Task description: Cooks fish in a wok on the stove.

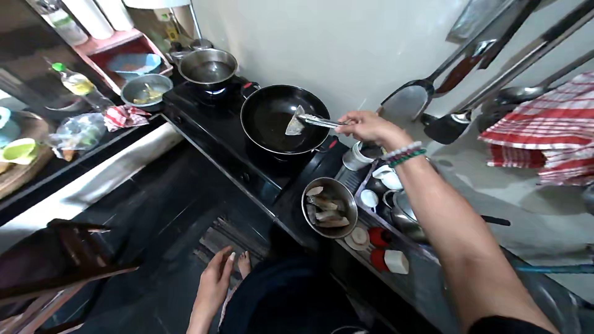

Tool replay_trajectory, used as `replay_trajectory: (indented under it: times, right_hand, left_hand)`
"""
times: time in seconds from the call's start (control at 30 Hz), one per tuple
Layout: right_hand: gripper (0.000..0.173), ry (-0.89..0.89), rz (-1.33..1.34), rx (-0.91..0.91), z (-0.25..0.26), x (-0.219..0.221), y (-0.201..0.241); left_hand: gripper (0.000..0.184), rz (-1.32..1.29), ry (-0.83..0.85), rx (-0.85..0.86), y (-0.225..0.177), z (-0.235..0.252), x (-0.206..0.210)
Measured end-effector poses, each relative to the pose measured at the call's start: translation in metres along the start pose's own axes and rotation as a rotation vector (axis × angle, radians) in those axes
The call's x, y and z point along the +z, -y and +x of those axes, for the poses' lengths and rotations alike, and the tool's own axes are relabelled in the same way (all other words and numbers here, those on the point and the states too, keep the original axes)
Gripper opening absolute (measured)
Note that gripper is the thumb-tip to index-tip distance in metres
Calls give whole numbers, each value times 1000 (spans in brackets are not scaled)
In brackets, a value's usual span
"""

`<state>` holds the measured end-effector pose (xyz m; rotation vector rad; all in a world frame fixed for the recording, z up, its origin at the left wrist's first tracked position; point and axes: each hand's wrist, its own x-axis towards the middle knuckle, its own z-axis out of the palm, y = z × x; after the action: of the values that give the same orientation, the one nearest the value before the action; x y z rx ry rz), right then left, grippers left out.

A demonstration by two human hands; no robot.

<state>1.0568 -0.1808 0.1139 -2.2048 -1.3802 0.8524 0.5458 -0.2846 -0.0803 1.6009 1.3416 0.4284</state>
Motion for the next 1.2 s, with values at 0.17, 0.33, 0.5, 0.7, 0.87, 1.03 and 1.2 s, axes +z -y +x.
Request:
replay_trajectory:
  times: [0.17, 0.33, 0.5, 0.7, 0.87, 1.03, 1.2]
  right_hand:
    - [32, 114, -76, 71, 44, 8, 18]
    - [29, 171, -124, 135, 63, 17, 24]
    - [29, 198, -121, 211, 69, 20, 27]
    - [33, 196, -222, 230, 78, 20, 29]
    - [41, 136, -444, 131, 84, 23, 29]
    - [40, -44, -596, 113, 44, 19, 52]
    - [40, -183, -581, 19, -41, -8, 60]
  left_hand:
    - [39, -12, -68, -43, 18, -14, -6]
    - [41, -37, -77, -99, 31, -24, -10]
    - [40, -17, -80, -110, 33, -24, -14]
    - [40, -12, -46, -132, 28, -18, -19]
    - [40, 20, -9, -104, 28, -11, -19]
    - [38, 35, 28, -77, 28, 1, -13]
    - [40, 92, 103, -8, 16, 16, -10]
